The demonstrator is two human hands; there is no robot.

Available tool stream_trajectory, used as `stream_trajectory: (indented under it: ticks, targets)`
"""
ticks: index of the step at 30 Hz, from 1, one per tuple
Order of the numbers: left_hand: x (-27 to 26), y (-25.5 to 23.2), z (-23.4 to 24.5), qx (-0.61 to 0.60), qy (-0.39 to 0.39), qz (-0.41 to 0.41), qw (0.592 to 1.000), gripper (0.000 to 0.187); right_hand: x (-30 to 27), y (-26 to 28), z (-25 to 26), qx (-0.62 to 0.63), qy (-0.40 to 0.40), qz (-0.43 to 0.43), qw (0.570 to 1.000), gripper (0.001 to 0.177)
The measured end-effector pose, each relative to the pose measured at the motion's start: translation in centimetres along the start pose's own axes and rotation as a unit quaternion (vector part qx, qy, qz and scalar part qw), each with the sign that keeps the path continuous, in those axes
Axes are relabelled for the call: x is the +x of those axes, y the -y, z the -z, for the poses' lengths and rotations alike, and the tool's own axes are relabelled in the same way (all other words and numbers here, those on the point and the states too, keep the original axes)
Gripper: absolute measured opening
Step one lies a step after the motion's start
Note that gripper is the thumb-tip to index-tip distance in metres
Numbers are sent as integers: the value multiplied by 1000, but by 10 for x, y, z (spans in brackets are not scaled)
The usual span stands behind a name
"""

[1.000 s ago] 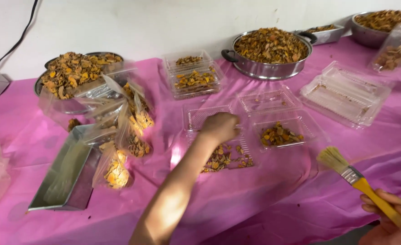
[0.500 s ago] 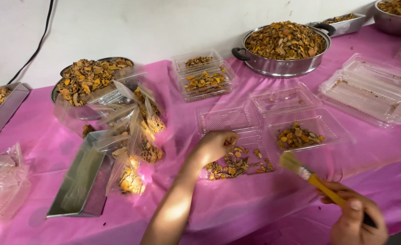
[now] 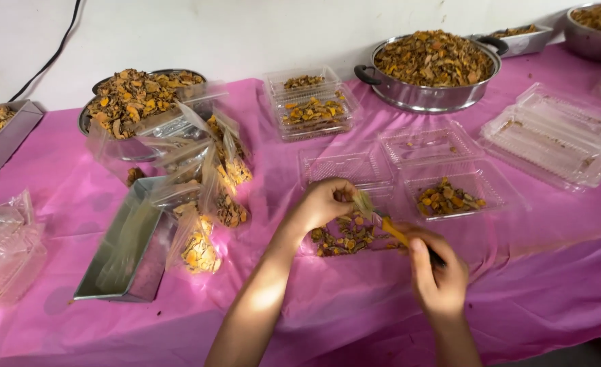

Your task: Sorting and arranging dried tea leaves or flowers into plastic containers using hands and a brush.

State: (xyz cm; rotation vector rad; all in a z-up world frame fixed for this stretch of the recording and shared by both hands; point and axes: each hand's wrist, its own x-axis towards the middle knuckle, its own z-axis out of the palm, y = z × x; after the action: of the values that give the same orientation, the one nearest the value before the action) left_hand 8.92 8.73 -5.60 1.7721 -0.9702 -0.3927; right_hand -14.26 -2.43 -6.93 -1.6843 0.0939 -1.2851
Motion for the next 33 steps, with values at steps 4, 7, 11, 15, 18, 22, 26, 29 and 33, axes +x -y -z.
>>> stream_trajectory:
  ticks: [4,7,11,15,18,22,26,29,33]
  targets:
    - [2,-9,-1,115,-10,47,992,36,3,-6,3,7,-56,-62,997,24]
    - [8,-3,-6,101,-19,21,994,37,4,7,1,22,-28,43,998,28]
    - [8,14,-2,12,-15,1,1000,64,-7,9,4,-28,60,3,998,21]
    - [15,25,-1,-154,31,-27,987,52,-8,26,9,-45,-3,35,998,22]
    - [18,24,-2,-153,46,-7,987,54,-13,28,8,-30,16,82,996,25]
    - [3,7,8,-205,44,-22,978,42,-11,10,6,-15,22,15,1000,23]
    - [9,12,8,-213,36,-12,976,36,-21,17,8,8,-10,42,999,26]
    - [20,37,-6,-177,56,-30,982,43,-26,11,15,5,44,81,996,30]
    - [21,-10,-13,-190,71,-58,977,22,-23,1,50,-47,-38,19,998,28]
